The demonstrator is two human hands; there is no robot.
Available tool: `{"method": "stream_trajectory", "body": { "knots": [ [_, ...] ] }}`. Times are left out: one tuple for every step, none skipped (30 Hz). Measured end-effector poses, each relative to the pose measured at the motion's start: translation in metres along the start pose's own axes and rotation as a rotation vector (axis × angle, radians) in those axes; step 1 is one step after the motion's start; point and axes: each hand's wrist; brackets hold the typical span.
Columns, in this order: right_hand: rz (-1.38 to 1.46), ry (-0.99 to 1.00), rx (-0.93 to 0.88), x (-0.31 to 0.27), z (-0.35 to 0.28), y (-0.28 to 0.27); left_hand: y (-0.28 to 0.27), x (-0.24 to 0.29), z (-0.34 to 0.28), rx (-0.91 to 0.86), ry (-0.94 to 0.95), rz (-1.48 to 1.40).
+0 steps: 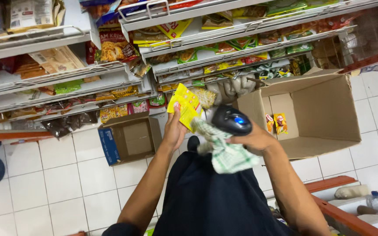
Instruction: The person uses a handheld scanner to scan packets of food on retail shelves, places some into a cardboard box, and then wipes a shelf support with a cloth and a spray bottle.
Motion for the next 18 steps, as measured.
{"method": "stream_trajectory", "body": {
  "knots": [
    [0.168,-0.037,0.025,0.001,-0.001,-0.004,-0.003,-0.001,-0.001,-0.003,-0.063,-0.006],
    [0.072,-0.039,0.082,0.001,0.003,-0.005,-0.006,-0.005,-0.001,-0.012,-0.130,-0.013],
    [-0.025,-0.039,0.140,0.000,0.011,-0.006,-0.009,-0.009,0.000,-0.022,-0.196,-0.019],
    [-0.118,-0.034,0.201,-0.003,0.014,-0.006,-0.009,-0.018,-0.002,-0.061,-0.178,0.012],
    [-0.222,-0.090,0.336,-0.005,0.021,-0.001,-0.009,-0.029,-0.004,-0.100,-0.159,0.044],
    [-0.328,-0.147,0.466,-0.006,0.035,0.009,-0.008,-0.038,-0.005,-0.138,-0.136,0.078],
    [-0.434,-0.204,0.597,-0.008,0.046,0.020,-0.008,-0.046,-0.004,-0.117,-0.125,0.027],
    [-0.509,-0.291,0.662,-0.010,0.050,0.032,-0.007,-0.053,-0.001,-0.098,-0.113,-0.025],
    [-0.585,-0.379,0.725,-0.013,0.050,0.045,-0.004,-0.060,0.001,-0.078,-0.101,-0.076],
    [-0.661,-0.474,0.780,-0.016,0.052,0.057,0.000,-0.065,0.005,-0.062,-0.085,-0.093],
    [-0.718,-0.495,0.777,-0.017,0.053,0.070,0.004,-0.069,0.009,-0.046,-0.069,-0.110],
    [-0.774,-0.512,0.774,-0.017,0.050,0.083,0.008,-0.071,0.010,-0.028,-0.056,-0.129],
    [-0.829,-0.529,0.771,-0.017,0.048,0.090,0.010,-0.070,0.011,0.003,-0.059,-0.121],
    [-0.849,-0.535,0.745,-0.016,0.045,0.092,0.012,-0.069,0.010,0.034,-0.066,-0.113],
    [-0.869,-0.542,0.720,-0.016,0.043,0.091,0.015,-0.067,0.009,0.065,-0.073,-0.105],
    [-0.890,-0.554,0.695,-0.016,0.043,0.086,0.017,-0.063,0.008,0.051,-0.084,-0.104],
    [-0.860,-0.473,0.736,-0.018,0.044,0.077,0.018,-0.059,0.006,0.036,-0.094,-0.103],
    [-0.824,-0.384,0.772,-0.018,0.043,0.067,0.019,-0.057,0.000,0.031,-0.108,-0.104]
  ]
}}
Point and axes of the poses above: each hand's wrist, its own z-axis towards the middle knuckle, its own y-axis out of the palm, x = y × z, and after that the axes turned 14 degrees about -x, right-handed
